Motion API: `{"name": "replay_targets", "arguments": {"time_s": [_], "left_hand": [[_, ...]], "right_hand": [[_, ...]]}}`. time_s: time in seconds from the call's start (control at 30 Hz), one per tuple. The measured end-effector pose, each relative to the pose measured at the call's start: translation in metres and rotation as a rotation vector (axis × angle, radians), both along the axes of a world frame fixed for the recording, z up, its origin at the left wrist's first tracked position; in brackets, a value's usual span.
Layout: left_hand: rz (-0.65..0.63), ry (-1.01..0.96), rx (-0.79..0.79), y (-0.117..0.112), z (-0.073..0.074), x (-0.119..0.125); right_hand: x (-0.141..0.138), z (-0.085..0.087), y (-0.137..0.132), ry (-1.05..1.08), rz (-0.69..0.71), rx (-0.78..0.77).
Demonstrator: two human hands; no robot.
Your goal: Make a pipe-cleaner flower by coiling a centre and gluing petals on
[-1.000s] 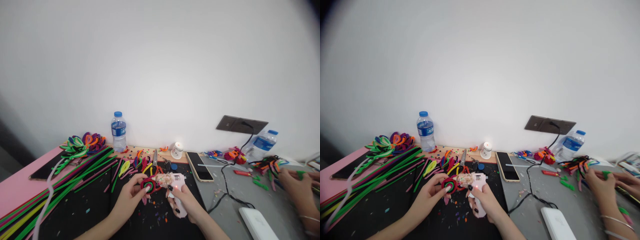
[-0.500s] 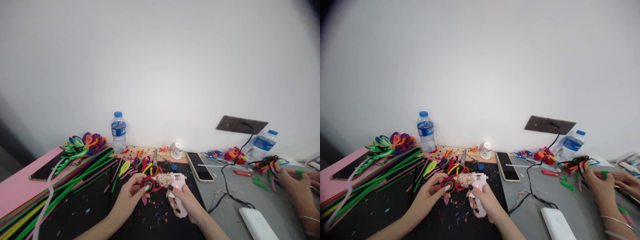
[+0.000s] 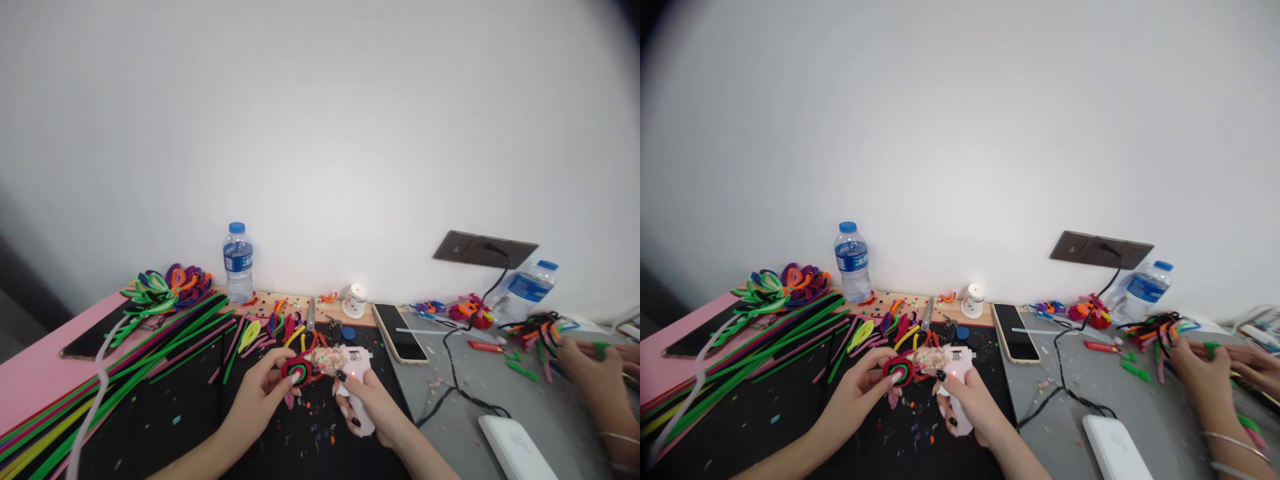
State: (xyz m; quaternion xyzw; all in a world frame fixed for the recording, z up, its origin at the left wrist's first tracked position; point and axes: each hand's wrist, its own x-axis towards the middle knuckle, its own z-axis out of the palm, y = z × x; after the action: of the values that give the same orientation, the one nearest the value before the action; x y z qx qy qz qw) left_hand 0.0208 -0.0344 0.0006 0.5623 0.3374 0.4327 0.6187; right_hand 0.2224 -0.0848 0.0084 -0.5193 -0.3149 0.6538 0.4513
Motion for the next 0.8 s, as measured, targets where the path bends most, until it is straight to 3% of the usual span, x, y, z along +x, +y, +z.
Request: {"name": "replay_targets", "arguments": {"time_s": [0.8], "left_hand": [[0.052, -0.017, -0.015, 0.0023, -0.0007, -0.0009]], "right_hand": [[0.0013, 0.0047, 0.0006, -0.011, 0.005, 0.023]]}}
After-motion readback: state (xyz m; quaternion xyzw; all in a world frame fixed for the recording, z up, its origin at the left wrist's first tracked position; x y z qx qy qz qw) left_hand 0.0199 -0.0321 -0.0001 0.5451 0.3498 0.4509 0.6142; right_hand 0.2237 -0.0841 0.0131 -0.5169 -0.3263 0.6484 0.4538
